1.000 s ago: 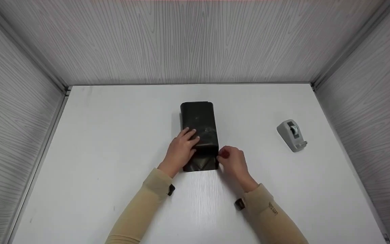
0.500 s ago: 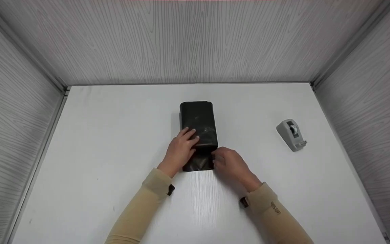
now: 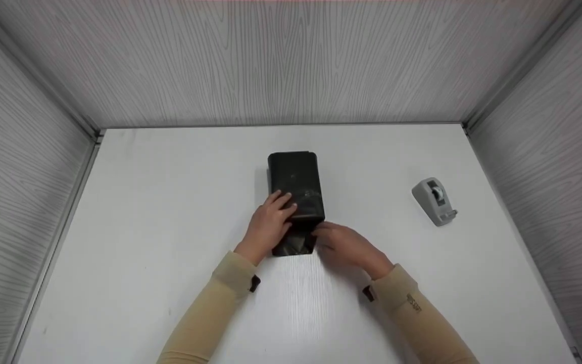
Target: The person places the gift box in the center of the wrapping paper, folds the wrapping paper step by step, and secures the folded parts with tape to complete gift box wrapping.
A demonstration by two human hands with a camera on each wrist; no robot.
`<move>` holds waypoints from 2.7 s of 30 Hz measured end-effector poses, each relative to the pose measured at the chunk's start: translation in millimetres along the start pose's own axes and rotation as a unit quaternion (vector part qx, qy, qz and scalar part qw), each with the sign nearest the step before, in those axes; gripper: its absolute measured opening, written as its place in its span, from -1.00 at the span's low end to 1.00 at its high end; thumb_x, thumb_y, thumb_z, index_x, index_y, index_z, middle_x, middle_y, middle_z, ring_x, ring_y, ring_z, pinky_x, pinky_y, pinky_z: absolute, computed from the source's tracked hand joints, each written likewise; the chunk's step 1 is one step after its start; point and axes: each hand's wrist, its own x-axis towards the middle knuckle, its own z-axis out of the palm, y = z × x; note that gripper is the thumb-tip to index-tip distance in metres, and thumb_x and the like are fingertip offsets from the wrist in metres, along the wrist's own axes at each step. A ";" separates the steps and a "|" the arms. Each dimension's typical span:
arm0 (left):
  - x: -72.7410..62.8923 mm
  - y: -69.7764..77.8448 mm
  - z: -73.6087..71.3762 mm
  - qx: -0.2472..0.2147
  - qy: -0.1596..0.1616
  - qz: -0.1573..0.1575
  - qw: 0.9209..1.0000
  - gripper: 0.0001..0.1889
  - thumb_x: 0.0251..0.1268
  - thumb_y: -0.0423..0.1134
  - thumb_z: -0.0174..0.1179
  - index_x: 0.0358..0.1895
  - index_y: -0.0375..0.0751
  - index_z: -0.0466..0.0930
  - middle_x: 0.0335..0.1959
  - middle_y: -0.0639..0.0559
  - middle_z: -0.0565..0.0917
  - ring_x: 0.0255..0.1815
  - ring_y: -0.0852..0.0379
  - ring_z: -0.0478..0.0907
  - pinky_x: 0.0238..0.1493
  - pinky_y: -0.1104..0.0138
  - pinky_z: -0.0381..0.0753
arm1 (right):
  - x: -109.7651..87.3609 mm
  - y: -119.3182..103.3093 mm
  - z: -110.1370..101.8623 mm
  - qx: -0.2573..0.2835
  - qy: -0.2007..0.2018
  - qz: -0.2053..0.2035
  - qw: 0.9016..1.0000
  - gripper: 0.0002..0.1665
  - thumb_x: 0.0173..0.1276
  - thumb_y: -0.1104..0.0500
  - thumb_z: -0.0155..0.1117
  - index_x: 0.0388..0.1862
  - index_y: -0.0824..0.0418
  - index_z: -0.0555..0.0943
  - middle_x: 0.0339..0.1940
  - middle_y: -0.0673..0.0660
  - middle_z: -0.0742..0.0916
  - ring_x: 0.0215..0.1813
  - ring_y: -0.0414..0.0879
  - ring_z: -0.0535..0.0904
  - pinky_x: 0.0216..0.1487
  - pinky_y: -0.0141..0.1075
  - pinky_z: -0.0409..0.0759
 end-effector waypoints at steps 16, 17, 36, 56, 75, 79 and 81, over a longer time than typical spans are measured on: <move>-0.3 -0.8 1.1 0.008 0.008 0.004 1.000 -0.55 0.21 -0.27 0.40 0.20 -0.14 0.63 0.34 -0.12 0.45 0.42 -0.15 0.25 0.10 0.01 0.54 | 2.5 -6.4 7.7 -0.059 -0.045 -0.035 0.997 -0.44 0.32 0.34 0.31 0.31 0.30 0.51 0.30 0.16 0.55 0.30 0.02 0.47 0.22 -0.12 0.47; -0.3 -0.9 1.3 0.007 0.008 0.005 1.000 -0.55 0.21 -0.27 0.40 0.20 -0.14 0.63 0.33 -0.12 0.45 0.42 -0.15 0.25 0.10 0.01 0.54 | 2.2 -6.6 7.6 -0.062 -0.048 -0.031 0.996 -0.45 0.33 0.33 0.30 0.31 0.29 0.51 0.30 0.15 0.55 0.31 0.02 0.46 0.21 -0.10 0.48; -0.3 -1.5 1.2 0.000 0.015 0.016 1.000 -0.55 0.19 -0.28 0.40 0.18 -0.18 0.63 0.32 -0.17 0.46 0.41 -0.19 0.26 0.17 0.01 0.49 | -4.0 -9.0 3.6 -0.131 -0.097 -0.001 0.987 -0.35 0.36 0.16 0.34 0.42 0.09 0.45 0.44 0.05 0.42 0.42 -0.02 0.33 0.25 0.26 0.31; -0.6 -0.1 0.3 -0.003 0.000 -0.004 1.000 -0.54 0.22 -0.26 0.39 0.21 -0.13 0.62 0.35 -0.10 0.44 0.44 -0.12 0.23 0.12 0.02 0.52 | -17.2 -43.7 16.0 -0.034 -0.131 -0.035 0.990 -0.32 0.52 -0.14 0.07 0.48 0.15 0.33 0.46 0.10 0.41 0.48 -0.10 0.24 0.39 0.13 0.19; -0.6 -0.2 0.8 -0.009 0.004 -0.005 1.000 -0.55 0.22 -0.27 0.38 0.21 -0.15 0.62 0.35 -0.11 0.44 0.44 -0.13 0.23 0.14 0.00 0.50 | -15.6 -3.4 1.4 -0.075 -0.063 0.017 0.995 -0.27 0.41 0.01 0.28 0.47 0.23 0.35 0.44 0.17 0.43 0.46 0.11 0.28 0.27 0.22 0.32; -0.7 -0.3 0.5 -0.007 0.004 -0.004 1.000 -0.55 0.22 -0.27 0.39 0.21 -0.14 0.62 0.35 -0.11 0.44 0.44 -0.13 0.23 0.13 0.00 0.51 | -17.3 -6.3 1.6 -0.084 -0.066 0.019 0.994 -0.28 0.41 -0.02 0.27 0.46 0.23 0.36 0.43 0.19 0.43 0.45 0.15 0.27 0.28 0.22 0.30; -0.8 -0.4 0.5 -0.006 0.005 -0.002 1.000 -0.54 0.21 -0.27 0.39 0.21 -0.14 0.62 0.35 -0.12 0.44 0.43 -0.13 0.23 0.13 0.01 0.51 | -17.6 -7.5 2.9 -0.086 -0.064 0.023 0.994 -0.28 0.41 -0.04 0.26 0.45 0.23 0.37 0.43 0.20 0.43 0.45 0.16 0.27 0.29 0.21 0.29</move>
